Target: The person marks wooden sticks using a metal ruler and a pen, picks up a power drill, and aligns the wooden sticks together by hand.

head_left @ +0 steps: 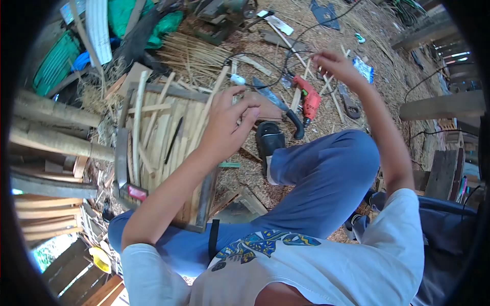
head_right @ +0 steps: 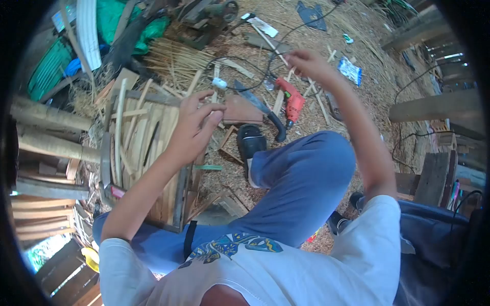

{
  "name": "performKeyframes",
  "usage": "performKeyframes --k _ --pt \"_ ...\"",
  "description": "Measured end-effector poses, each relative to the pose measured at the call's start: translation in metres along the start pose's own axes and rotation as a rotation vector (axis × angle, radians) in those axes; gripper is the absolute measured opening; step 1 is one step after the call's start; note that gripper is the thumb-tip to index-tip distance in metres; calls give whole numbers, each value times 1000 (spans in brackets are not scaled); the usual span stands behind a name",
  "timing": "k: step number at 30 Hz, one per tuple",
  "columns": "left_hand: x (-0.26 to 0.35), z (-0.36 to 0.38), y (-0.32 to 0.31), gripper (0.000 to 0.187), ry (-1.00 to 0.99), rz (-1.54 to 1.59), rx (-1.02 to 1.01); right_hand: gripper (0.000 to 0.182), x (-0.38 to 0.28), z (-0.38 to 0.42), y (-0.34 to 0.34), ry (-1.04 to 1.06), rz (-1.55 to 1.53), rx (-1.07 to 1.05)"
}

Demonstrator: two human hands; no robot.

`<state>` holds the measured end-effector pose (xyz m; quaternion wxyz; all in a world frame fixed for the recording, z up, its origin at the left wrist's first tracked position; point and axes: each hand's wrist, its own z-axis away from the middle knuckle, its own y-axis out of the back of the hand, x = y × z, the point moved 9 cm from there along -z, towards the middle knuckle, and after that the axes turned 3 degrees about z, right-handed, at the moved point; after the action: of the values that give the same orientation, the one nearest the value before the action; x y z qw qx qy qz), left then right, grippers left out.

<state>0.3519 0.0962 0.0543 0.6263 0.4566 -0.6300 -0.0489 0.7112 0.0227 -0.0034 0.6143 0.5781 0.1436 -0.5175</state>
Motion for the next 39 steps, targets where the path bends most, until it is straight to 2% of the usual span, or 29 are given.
performKeyframes --k 1,3,4,9,10,13,15,16,19,20,23,24,27,30,33,34,35,37,38,39 --pt "-1 -10 -20 31 28 27 -1 40 48 -4 -11 -134 -48 6" --pt "-9 -28 -55 30 95 70 -9 42 148 -25 -40 98 165 74" --pt "-8 -33 -68 28 69 68 1 45 169 -22 -53 81 284 50" --pt "-22 -37 -116 24 88 126 -48 84 233 -11 -104 40 933 -91" --pt "-26 -36 -120 24 107 129 -63 98 245 -16 -111 46 1031 -173" --pt "-39 -33 -126 25 160 99 -90 99 268 -32 -131 90 1375 -334" --pt "-47 -32 -126 25 189 81 -95 104 302 -52 -147 230 1454 -167" --pt "-49 -33 -126 26 199 83 -95 107 300 -54 -151 298 1489 -81" --pt "-59 -31 -127 26 227 81 -88 86 290 -52 -155 310 1560 -299" --pt "-62 -30 -128 26 232 78 -86 76 280 -54 -158 347 1500 -300" --pt "-71 -27 -133 28 258 46 -109 69 268 -53 -168 498 1546 -295" --pt "-71 -25 -135 28 268 53 -114 64 267 -52 -165 458 1483 -362" --pt "-71 -24 -134 28 271 67 -117 60 265 -49 -162 563 1470 -368" --pt "-66 -21 -125 28 277 85 -105 62 263 -48 -147 624 1396 -251" --pt "-66 -17 -110 27 290 78 -73 74 258 -44 -119 514 1407 -279" --pt "-66 -16 -104 26 283 53 -56 79 250 -43 -107 581 1398 -223" --pt "-64 -16 -99 26 272 30 -39 78 253 -41 -97 546 1394 -267" --pt "-56 -18 -89 26 263 88 -14 76 217 -28 -66 476 1389 -348" --pt "-52 -19 -82 26 260 115 3 84 210 -25 -55 545 1363 -305" --pt "-46 -20 -76 26 241 132 16 85 205 -23 -41 545 1346 -272"
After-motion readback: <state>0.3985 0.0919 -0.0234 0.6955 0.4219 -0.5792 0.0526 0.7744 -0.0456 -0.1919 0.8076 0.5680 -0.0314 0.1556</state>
